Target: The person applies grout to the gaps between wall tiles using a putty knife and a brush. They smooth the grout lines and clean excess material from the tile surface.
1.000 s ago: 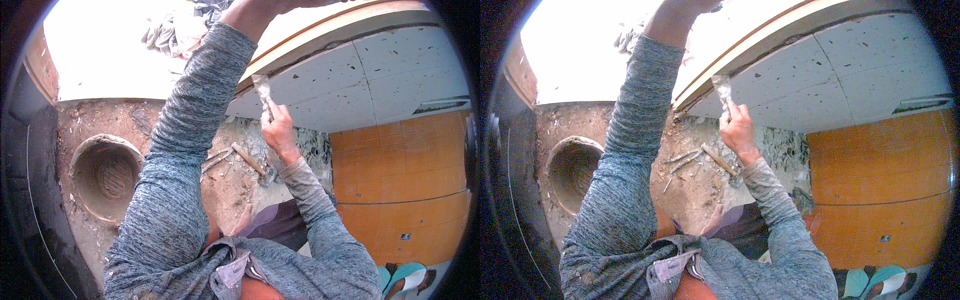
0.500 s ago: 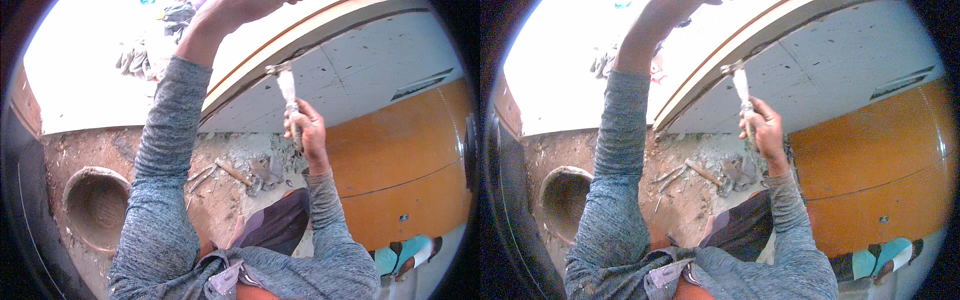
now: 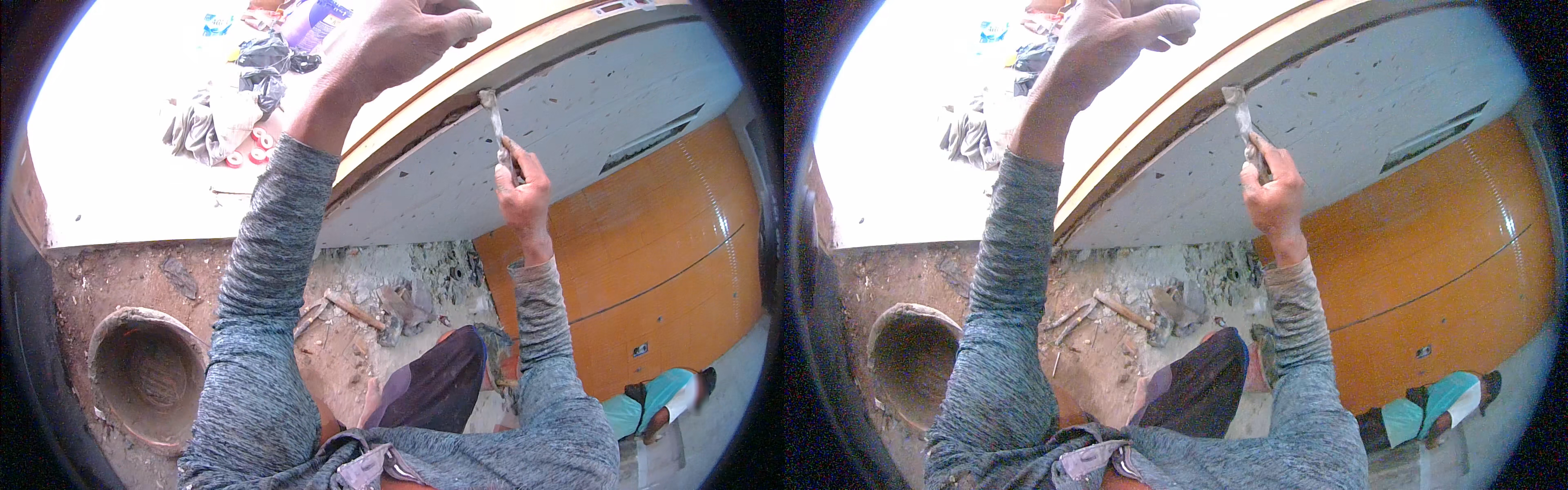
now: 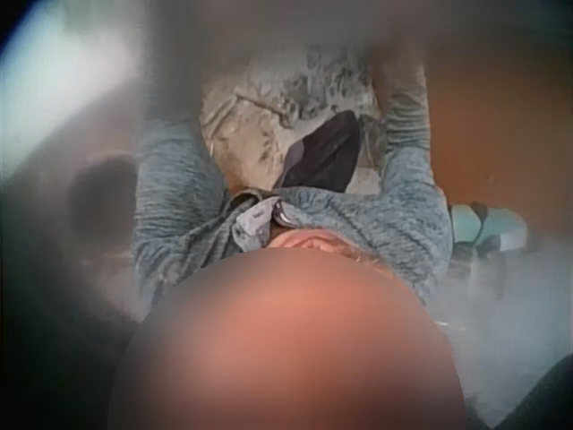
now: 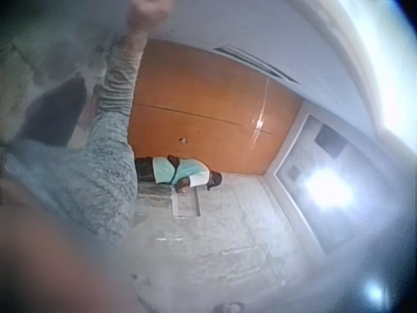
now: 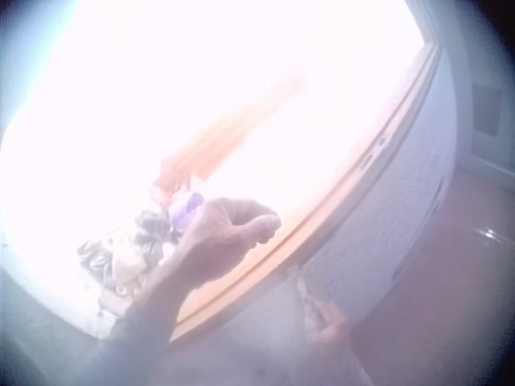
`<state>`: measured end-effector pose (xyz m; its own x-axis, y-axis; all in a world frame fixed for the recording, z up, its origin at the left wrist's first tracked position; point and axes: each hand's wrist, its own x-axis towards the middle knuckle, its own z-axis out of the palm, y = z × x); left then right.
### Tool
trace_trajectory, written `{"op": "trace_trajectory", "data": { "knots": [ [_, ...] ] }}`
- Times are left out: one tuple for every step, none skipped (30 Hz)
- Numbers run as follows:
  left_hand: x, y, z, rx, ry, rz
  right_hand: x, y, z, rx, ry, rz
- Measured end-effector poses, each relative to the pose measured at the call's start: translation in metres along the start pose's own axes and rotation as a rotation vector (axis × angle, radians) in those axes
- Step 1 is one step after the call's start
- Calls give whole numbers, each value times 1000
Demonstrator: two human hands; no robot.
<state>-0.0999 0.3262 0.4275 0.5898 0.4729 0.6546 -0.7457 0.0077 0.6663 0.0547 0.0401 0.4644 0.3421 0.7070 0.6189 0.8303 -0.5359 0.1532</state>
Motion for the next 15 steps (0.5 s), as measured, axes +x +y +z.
{"op": "trace_trajectory", "data": {
  "knots": [
    [2,0,2,11,7,-24,0,2,0,-169,12,-118],
    [3,1,3,21,14,-45,-1,1,-1,-163,14,-122],
    [7,-4,2,32,9,-16,-2,2,1,-172,14,-148],
    [13,-13,2,43,5,14,-2,4,2,-181,14,-174],
    [16,-19,2,54,1,44,-1,5,4,-190,15,-201],
    [13,-16,2,38,9,14,-3,7,7,-223,-8,-203],
    [7,-7,4,12,16,-17,-5,9,5,-266,-34,-204],
    [4,-3,6,-14,22,-47,-7,10,4,-309,-60,-206],
    [5,-4,6,-7,14,-26,-6,11,4,-344,-73,-202],
    [7,-6,5,0,6,-6,-4,13,4,-379,-87,-198],
    [8,-8,4,5,-3,13,-4,14,3,-416,-101,-194],
    [7,-9,3,15,3,60,-4,12,3,-454,-108,-206],
    [6,-11,3,23,7,107,-3,9,2,-494,-115,-219],
    [11,-15,6,21,12,97,-2,4,0,-535,-123,-231],
    [15,-18,9,26,15,87,-1,-2,1,-561,-139,-241]
  ]
}}
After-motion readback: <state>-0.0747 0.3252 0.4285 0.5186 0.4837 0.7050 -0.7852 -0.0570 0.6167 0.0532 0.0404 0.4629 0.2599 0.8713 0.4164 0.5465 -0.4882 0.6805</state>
